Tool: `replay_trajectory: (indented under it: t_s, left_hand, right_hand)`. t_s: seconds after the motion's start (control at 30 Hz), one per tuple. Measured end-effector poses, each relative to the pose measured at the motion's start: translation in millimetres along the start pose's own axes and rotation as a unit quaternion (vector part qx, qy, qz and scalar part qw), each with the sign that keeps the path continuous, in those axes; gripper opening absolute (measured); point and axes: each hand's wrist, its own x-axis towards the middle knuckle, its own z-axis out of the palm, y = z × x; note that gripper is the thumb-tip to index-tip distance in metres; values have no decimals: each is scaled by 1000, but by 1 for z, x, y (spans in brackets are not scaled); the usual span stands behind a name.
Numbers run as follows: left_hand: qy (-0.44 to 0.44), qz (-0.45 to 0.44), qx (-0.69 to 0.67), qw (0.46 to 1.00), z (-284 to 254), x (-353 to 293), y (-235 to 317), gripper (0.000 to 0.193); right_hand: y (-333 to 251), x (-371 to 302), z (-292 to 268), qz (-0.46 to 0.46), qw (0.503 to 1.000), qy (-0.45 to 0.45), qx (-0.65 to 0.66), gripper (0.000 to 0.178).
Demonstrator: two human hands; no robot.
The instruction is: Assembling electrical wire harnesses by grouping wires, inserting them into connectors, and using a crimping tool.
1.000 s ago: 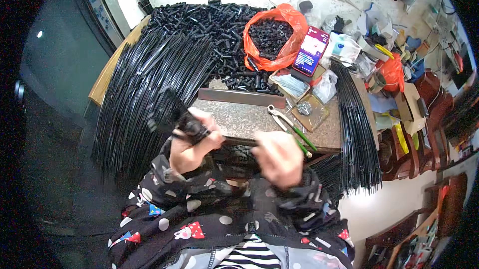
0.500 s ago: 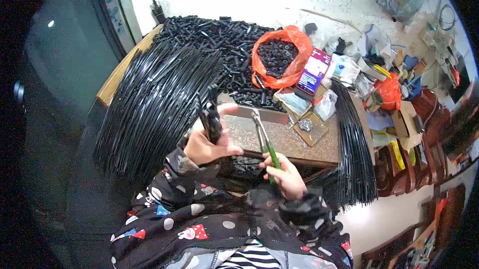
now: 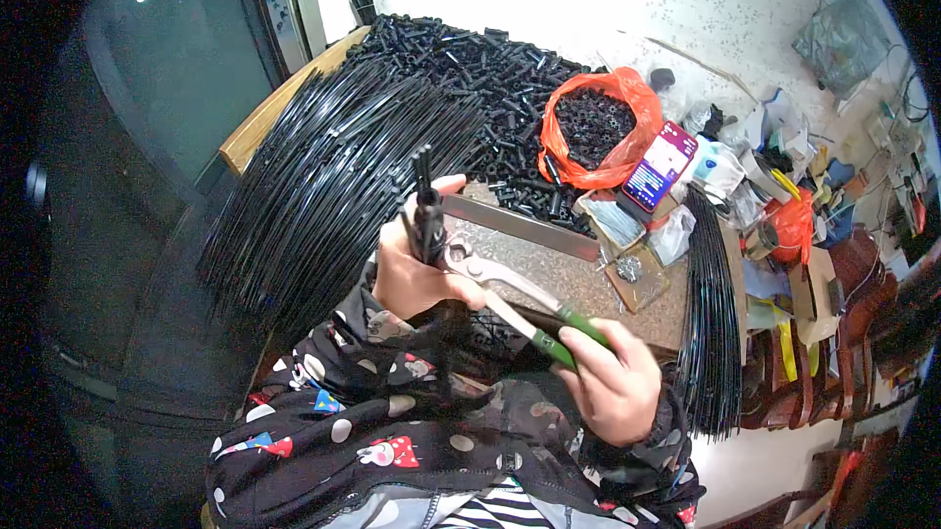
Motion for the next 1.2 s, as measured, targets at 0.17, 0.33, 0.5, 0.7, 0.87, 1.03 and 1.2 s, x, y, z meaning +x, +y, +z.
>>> replay_trajectory:
  t_s: [0.17, 0.33, 0.5, 0.7, 0.87, 1.03, 1.2]
  left_hand:
    - [-50, -12, -221, 974, 5, 2, 4, 91]
    - [-79, 44, -120, 989, 4, 8, 3, 74]
    - [-54, 68, -121, 989, 5, 8, -6, 60]
    - [-165, -54, -251, 952, 3, 9, -2, 42]
    - [-204, -43, -128, 970, 10, 15, -13, 70]
    - [-64, -65, -158, 983, 15, 10, -16, 63]
    - [-179, -114, -331, 919, 16, 16, -11, 60]
  right_hand:
    - [4, -45, 48, 322, 393, -150, 848, 35]
    - [-2, -19, 50, 408, 507, -299, 698, 40]
    - [16, 0, 49, 100, 990, 102, 2, 55]
    - [8, -24, 60, 364, 417, -328, 766, 19]
    - [18, -16, 63, 265, 802, -173, 507, 46]
    - [41, -4, 33, 123, 992, 14, 11, 43]
    - [27, -18, 48, 316, 483, -351, 738, 20]
